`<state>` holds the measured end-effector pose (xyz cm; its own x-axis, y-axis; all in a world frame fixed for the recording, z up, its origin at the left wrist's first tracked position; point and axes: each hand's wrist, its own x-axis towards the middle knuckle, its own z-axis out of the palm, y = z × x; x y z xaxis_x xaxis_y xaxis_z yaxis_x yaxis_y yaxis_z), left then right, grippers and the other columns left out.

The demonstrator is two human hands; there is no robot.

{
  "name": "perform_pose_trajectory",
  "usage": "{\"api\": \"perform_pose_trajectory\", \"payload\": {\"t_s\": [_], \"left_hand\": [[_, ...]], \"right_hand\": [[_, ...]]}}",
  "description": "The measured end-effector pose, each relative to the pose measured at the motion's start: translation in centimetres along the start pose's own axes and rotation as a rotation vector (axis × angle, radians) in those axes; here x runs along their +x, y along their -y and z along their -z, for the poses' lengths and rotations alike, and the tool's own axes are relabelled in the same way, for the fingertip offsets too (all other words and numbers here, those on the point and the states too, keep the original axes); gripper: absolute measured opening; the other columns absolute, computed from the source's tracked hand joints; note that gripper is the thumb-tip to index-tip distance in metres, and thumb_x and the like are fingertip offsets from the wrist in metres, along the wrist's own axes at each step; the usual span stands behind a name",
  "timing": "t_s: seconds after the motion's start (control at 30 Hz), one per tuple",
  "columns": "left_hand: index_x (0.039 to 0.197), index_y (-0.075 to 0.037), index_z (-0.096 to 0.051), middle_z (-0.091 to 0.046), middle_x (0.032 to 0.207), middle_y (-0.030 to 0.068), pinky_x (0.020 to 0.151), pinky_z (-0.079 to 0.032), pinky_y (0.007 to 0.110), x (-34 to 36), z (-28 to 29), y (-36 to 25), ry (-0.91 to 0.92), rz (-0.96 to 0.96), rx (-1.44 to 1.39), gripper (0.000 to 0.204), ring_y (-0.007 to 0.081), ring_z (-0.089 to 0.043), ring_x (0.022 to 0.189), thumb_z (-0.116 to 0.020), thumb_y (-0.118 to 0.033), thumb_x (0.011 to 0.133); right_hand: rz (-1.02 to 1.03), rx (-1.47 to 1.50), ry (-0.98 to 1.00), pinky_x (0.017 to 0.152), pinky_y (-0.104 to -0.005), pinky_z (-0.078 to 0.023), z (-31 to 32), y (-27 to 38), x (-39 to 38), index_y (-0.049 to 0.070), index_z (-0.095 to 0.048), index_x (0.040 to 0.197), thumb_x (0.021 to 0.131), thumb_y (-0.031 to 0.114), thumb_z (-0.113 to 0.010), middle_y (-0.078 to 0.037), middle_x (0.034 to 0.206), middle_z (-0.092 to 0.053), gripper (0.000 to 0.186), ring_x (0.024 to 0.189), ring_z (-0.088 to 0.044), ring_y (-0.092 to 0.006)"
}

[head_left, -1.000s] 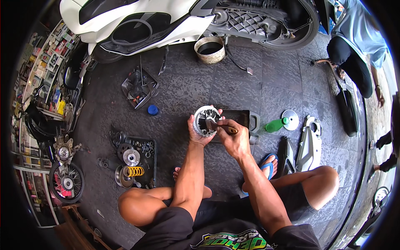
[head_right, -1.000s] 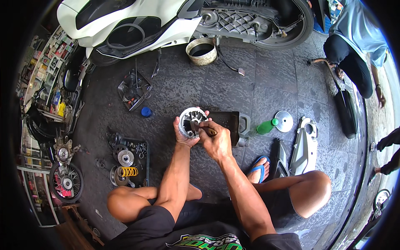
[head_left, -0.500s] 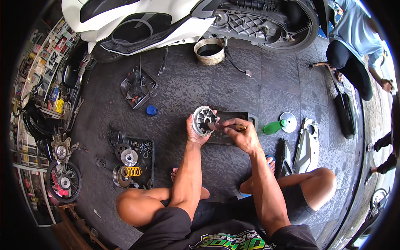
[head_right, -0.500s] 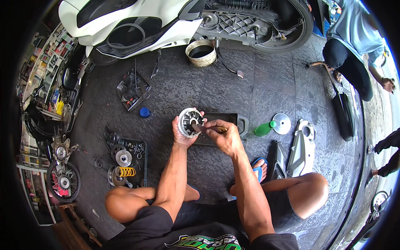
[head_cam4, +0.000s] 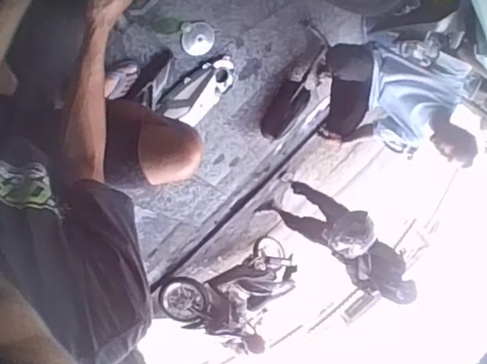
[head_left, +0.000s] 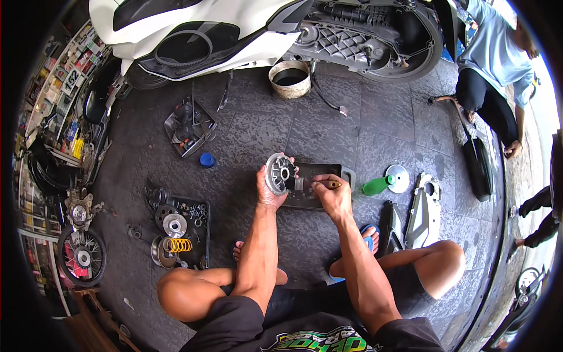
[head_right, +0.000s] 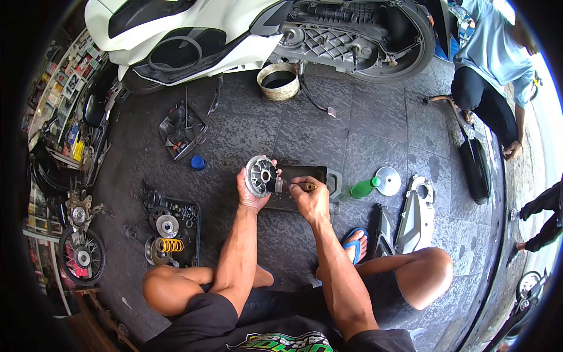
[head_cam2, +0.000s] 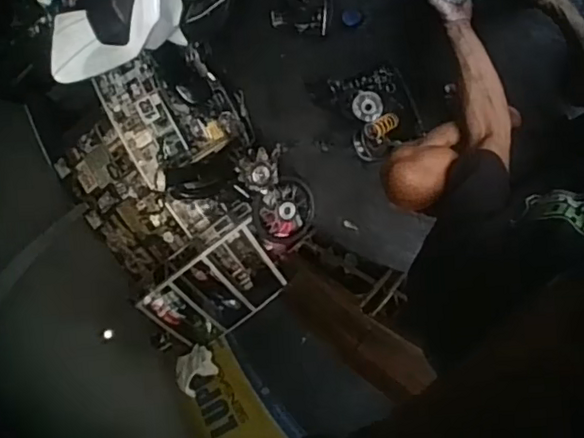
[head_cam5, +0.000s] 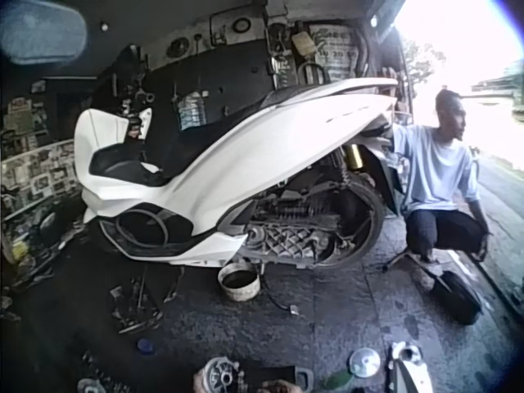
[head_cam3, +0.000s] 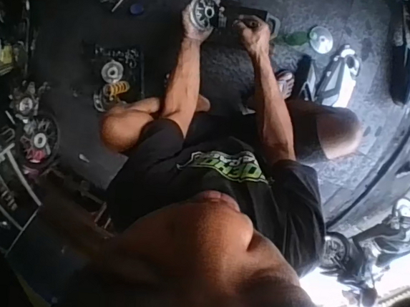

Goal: The person cleans disassembled motorcycle CVT components by scrubbing clutch and pulley parts with a brush and rinsing them with liquid from a bottle over a container.

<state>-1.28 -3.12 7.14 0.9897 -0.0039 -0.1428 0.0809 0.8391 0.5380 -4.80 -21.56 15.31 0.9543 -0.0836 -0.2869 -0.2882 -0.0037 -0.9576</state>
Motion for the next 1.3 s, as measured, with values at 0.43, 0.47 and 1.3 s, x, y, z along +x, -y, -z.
{"api": "perform_pose_trajectory", "payload": {"t_s": [0.43, 0.47, 1.3], "left_hand": [[0.137, -0.014, -0.053, -0.067, 0.121, 0.0078, 0.080, -0.053, 0.038, 0.2, 0.9, 0.6, 0.017, 0.089, 0.211, 0.066, 0.0202, -0.063, 0.104, -0.051, -0.058, 0.088], [0.136, -0.017, -0.054, -0.063, 0.126, 0.0066, 0.087, -0.051, 0.041, 0.3, 1.3, 0.5, -0.016, 0.141, 0.290, 0.067, 0.0227, -0.061, 0.108, -0.053, -0.061, 0.086], [0.146, 0.004, -0.039, -0.050, 0.140, 0.0176, 0.111, -0.032, 0.039, -0.2, 1.2, 1.4, -0.345, 0.084, 0.890, 0.088, 0.0278, -0.045, 0.132, -0.072, -0.047, 0.083]], "right_hand": [[0.240, -0.130, -0.090, 0.072, -0.0316, -0.055, -1.2, -2.9, 1.3, 0.001, -0.070, 0.101, 0.087, 0.010, -0.068, -0.011, 0.089, -0.072, 0.017, 0.078, -0.067, -0.0167], [0.276, -0.098, -0.085, 0.073, -0.0328, -0.055, -1.2, -4.2, 1.8, 0.001, -0.070, 0.102, 0.087, 0.011, -0.069, -0.012, 0.091, -0.073, 0.018, 0.082, -0.068, -0.0180], [-0.267, -0.229, -0.613, 0.092, -0.0407, -0.050, 4.3, -11.1, 1.2, 0.001, -0.071, 0.109, 0.089, 0.036, -0.061, -0.024, 0.106, -0.071, 0.042, 0.104, -0.068, -0.0369]]}}
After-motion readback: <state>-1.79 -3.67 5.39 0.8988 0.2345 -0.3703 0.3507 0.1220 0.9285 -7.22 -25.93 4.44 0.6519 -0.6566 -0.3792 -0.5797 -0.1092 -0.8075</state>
